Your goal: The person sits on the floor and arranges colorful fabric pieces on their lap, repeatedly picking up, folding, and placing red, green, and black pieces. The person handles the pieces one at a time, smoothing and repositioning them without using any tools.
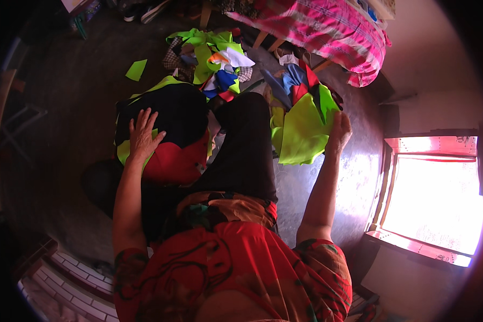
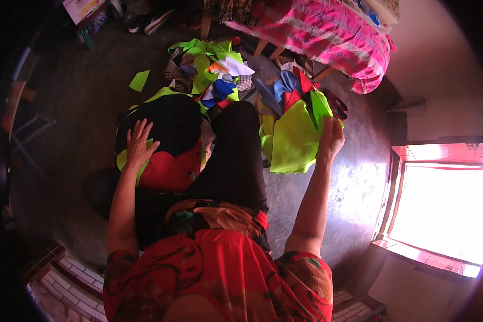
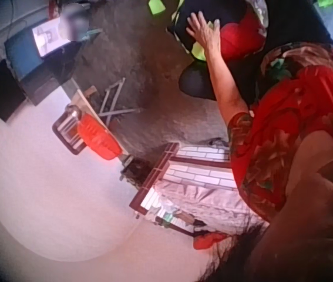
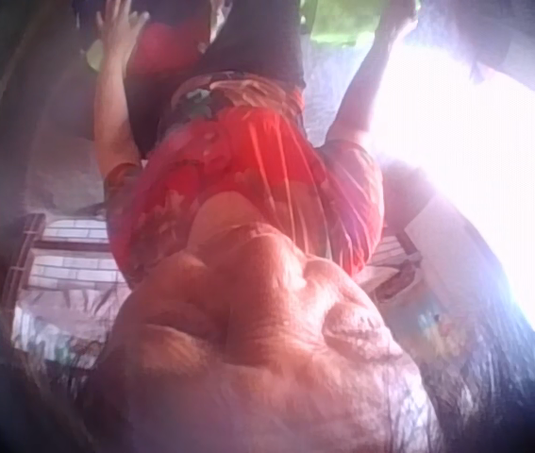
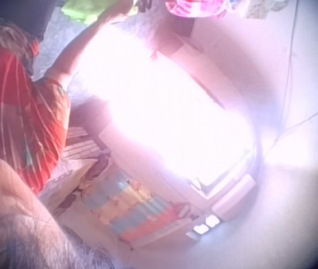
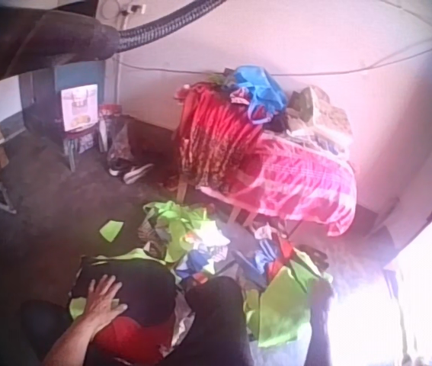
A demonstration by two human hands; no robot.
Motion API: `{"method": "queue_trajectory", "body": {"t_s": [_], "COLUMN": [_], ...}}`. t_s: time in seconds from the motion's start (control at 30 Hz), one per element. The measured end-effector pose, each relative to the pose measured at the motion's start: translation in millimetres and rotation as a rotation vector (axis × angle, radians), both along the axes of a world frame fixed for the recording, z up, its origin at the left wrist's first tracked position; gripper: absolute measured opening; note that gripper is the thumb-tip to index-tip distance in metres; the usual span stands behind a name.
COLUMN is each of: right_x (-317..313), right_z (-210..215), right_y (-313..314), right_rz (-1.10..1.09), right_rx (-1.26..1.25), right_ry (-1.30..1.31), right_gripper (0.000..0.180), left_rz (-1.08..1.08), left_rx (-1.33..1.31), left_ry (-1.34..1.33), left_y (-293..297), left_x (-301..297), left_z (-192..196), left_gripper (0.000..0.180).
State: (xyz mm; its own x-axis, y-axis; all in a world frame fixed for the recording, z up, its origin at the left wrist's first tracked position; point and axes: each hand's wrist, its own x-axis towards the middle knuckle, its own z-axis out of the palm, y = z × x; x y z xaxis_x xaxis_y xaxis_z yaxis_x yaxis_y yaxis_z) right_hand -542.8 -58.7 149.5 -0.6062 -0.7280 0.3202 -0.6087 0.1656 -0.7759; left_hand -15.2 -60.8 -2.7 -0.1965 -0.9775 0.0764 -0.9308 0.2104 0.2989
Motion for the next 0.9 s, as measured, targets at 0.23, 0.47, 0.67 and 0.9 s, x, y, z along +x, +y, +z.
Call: {"method": "queue_trajectory", "body": {"t_s": [0.23,0.47,0.67,0.9], "right_x": [27.5,132.7,242.7,282.6], "right_z": [44.2,23.1,-39.2,-93.4], "right_y": [-21.4,-36.1,-25.2,2.1], "right_rz": [0.265,0.747,0.866,0.962], "right_rx": [-0.384,-0.198,0.221,0.613], "right_ry": [-0.478,-0.603,-1.494,-1.600], "right_gripper": [0.026,0.028,0.035,0.027], "left_rz": [0.014,-0.007,0.083,0.027], "left_rx": [0.037,-0.144,0.587,0.894], "left_ry": [-0.014,0.456,1.335,1.484], "left_y": [-0.7,-6.6,1.3,8.9], "left_x": [-1.2,-7.9,-16.2,-15.3], "left_z": [2.9,19.9,56.4,38.6], "left_gripper": [0.067,0.062,0.059,0.044]}}
